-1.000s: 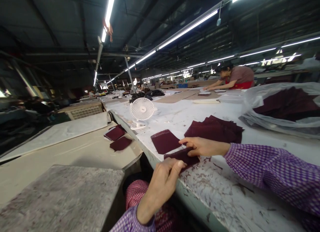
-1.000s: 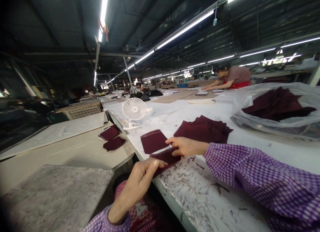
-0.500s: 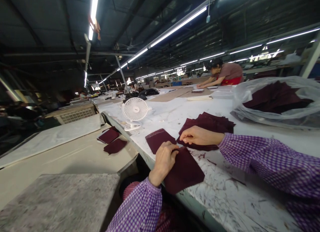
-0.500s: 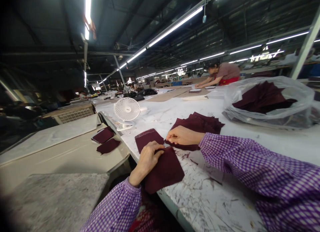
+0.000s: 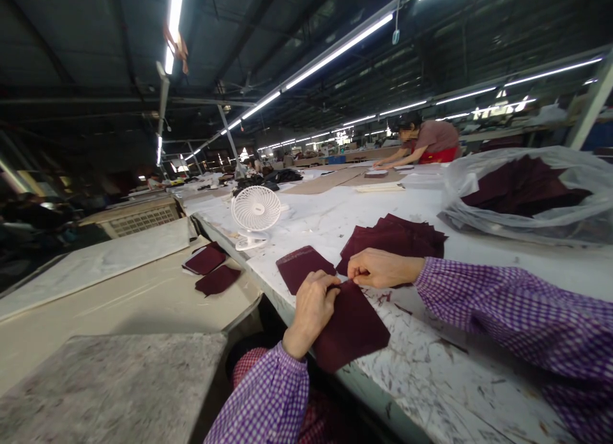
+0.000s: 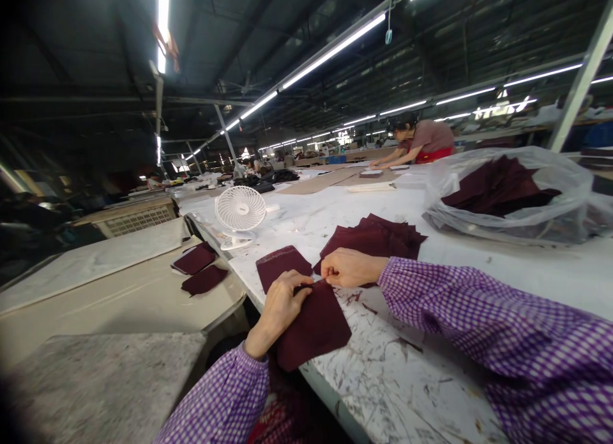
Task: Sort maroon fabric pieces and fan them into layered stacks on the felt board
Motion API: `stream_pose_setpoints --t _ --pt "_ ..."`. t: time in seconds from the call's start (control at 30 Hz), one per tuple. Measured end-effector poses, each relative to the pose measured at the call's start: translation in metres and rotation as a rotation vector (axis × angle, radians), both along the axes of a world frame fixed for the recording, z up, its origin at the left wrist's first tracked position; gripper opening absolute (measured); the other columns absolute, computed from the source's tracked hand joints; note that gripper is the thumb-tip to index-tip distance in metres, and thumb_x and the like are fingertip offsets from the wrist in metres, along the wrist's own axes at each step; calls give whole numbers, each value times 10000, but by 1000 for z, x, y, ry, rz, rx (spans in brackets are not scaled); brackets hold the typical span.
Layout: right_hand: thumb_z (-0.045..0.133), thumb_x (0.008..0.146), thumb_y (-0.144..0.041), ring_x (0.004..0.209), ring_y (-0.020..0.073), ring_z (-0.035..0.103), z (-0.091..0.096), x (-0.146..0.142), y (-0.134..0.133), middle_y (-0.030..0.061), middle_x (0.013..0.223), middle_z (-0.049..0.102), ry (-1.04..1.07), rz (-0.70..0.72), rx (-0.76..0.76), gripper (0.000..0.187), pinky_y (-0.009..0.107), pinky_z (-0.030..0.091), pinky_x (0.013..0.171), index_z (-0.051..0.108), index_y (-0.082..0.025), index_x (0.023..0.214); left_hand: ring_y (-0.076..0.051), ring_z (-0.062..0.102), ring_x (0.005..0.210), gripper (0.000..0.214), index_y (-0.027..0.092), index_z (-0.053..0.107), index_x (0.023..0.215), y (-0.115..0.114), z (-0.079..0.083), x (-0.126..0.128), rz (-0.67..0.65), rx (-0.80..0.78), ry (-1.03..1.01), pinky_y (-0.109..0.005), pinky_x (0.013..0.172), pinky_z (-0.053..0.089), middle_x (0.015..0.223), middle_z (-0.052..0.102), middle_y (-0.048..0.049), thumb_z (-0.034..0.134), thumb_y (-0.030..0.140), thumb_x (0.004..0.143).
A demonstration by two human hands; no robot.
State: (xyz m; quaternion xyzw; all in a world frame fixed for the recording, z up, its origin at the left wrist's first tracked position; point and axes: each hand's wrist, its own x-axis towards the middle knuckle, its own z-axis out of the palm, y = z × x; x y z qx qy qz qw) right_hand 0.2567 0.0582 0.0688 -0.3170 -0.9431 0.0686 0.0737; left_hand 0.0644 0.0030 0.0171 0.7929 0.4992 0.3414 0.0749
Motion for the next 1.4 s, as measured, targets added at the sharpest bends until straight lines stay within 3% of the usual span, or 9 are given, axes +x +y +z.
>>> stream_pose_setpoints --t 0.13,0.3,0.4,0.57,0.7,0.83,1.07,1.23,1.4 --pt "522 815 -166 699 144 560 -7 1 -2 34 816 637 -17 62 184 114 246 384 640 636 -159 805 -174 557 834 229 201 701 879 1 -2 -1 -16 14 -10 -315 784 453 850 647 -28 487 124 842" --pt "426 915 -149 791 179 520 -19 5 -12 72 876 599 -208 218 516 192 284 384 643 614 -136 879 -176 525 797 299 199 718 883 -1 -2 -2 -26 58 104 -300 739 444 818 615 -43 431 115 872" --pt "427 911 -109 830 196 506 -22 11 -17 86 923 593 -257 242 610 195 316 402 684 614 -124 963 -184 498 801 313 207 715 921 -2 -2 -2 -39 96 183 -308 745 434 838 601 -50 413 132 888" --pt "418 886 -63 904 204 532 -13 13 -22 93 967 600 -129 94 470 277 359 433 814 629 -139 1049 -185 478 796 338 217 715 911 -4 -1 0 -27 102 214 -313 725 420 835 591 -53 390 125 890" --pt "377 899 -89 934 184 543 -16 0 -30 102 1027 591 66 110 239 309 323 462 836 620 -134 1084 -185 480 789 350 232 708 946 -4 0 -1 -25 113 214 -320 723 419 835 596 -52 383 113 890" --pt "403 881 -94 910 198 532 -26 -6 -34 106 968 590 85 111 196 288 350 457 835 633 -126 1051 -171 503 796 294 235 709 928 -4 -2 -17 -60 109 124 -306 728 429 831 619 -40 428 155 892" --pt "418 846 -62 898 209 499 -19 -4 -35 116 964 546 -59 169 233 352 356 425 846 586 -116 1151 -165 524 808 231 208 704 861 -12 -6 -56 -76 88 -20 -298 730 440 831 632 -36 474 192 884" --pt "416 786 -5 785 190 484 -4 -21 -39 86 880 527 -253 143 293 480 313 413 742 568 -194 1201 -173 511 811 288 213 696 901 -16 -6 -58 -86 146 61 -305 724 434 835 617 -50 410 238 919" --pt "424 826 -73 708 170 511 13 -46 -42 94 902 563 -467 106 315 530 288 385 646 489 -289 1306 -180 494 819 320 218 678 963 -17 -8 -58 -83 189 143 -329 754 423 866 612 -62 361 252 935"
